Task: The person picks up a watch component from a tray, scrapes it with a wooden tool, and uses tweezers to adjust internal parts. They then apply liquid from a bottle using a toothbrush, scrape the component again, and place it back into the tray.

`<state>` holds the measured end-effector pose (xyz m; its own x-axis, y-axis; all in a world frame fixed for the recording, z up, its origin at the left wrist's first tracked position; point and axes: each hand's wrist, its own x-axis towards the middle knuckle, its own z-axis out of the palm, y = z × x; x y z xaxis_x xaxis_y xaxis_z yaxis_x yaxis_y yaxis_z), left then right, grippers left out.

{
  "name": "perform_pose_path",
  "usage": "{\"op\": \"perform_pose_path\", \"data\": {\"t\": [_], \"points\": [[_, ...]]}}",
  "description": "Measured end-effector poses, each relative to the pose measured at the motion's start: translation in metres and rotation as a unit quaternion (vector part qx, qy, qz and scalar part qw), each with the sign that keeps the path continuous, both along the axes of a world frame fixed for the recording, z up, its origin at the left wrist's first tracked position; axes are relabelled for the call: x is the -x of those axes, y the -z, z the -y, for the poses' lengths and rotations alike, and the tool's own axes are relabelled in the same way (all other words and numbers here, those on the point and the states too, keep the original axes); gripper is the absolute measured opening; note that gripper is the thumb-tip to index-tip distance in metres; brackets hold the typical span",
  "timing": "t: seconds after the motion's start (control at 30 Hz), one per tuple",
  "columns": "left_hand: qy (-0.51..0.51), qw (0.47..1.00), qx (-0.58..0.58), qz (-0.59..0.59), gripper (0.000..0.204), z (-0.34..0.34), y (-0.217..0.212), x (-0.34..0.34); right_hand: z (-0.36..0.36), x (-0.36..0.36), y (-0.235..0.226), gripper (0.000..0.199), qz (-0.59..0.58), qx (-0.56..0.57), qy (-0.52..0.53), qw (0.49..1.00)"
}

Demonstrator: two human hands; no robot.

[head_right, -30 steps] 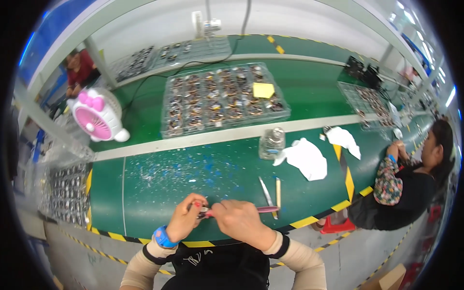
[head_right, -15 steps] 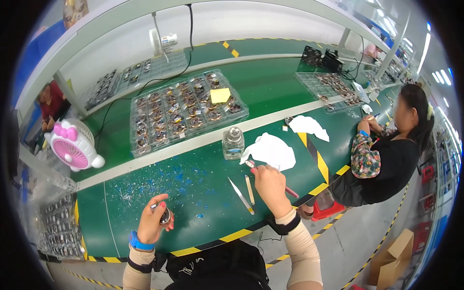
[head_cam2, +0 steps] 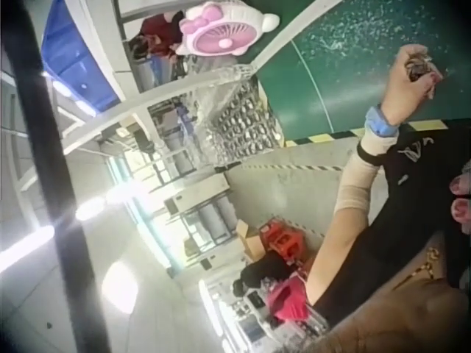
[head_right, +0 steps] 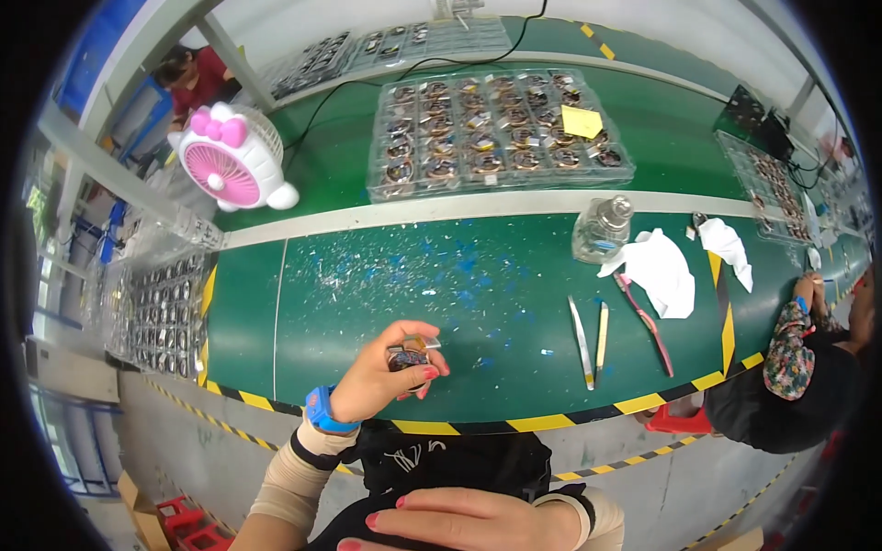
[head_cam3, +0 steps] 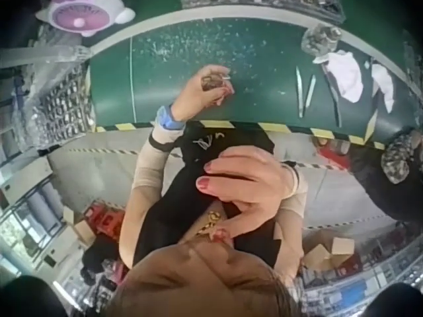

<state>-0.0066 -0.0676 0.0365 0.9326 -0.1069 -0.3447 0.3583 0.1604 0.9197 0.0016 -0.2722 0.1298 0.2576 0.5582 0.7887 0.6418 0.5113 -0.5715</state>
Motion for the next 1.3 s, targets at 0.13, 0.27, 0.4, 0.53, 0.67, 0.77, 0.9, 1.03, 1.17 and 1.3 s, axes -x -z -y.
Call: {"op": "perform_pose_path", "data": {"t": [0.13,0.27,0.4,0.53,0.67,0.77,0.9,1.03,1.17,1.3], "points": [[0.005,0.999,0.038,-0.037,0.055,-0.005,0.002,0.007,0.000,0.005,-0.003,0.029,0.058,0.115,-0.002,0.992],[0.044,0.997,-0.017,-0.063,0.059,-0.012,-0.008,0.010,-0.035,-0.009,0.016,0.030,0.062,0.187,0.266,0.944],[0.040,0.999,-0.034,-0.013,0.066,-0.010,0.003,0.019,-0.051,-0.034,0.075,0.030,-0.024,0.255,0.294,0.921],[0.092,0.961,-0.208,0.156,0.077,-0.010,0.014,0.014,-0.057,-0.029,0.088,0.029,-0.135,0.259,0.246,0.924],[0.086,0.984,-0.155,0.030,0.081,-0.017,0.004,0.014,-0.059,-0.032,0.086,0.030,-0.231,0.294,0.254,0.892],[0.087,0.982,-0.166,0.012,0.089,-0.020,0.008,0.016,-0.058,-0.037,0.087,0.031,-0.281,0.318,0.244,0.872],[0.043,0.971,-0.215,0.093,0.083,-0.020,0.015,0.017,-0.060,-0.042,0.099,0.031,-0.251,0.285,0.183,0.907],[0.071,0.954,-0.261,0.129,0.082,-0.023,0.017,0.018,-0.059,-0.043,0.096,0.030,-0.328,0.289,0.148,0.887],[0.069,0.971,-0.222,0.045,0.075,-0.026,0.010,0.018,-0.058,-0.042,0.107,0.030,-0.354,0.241,0.185,0.885],[-0.007,0.917,-0.340,0.210,0.063,-0.023,0.018,0.021,-0.057,-0.041,0.109,0.027,-0.411,0.251,0.192,0.855]]}}
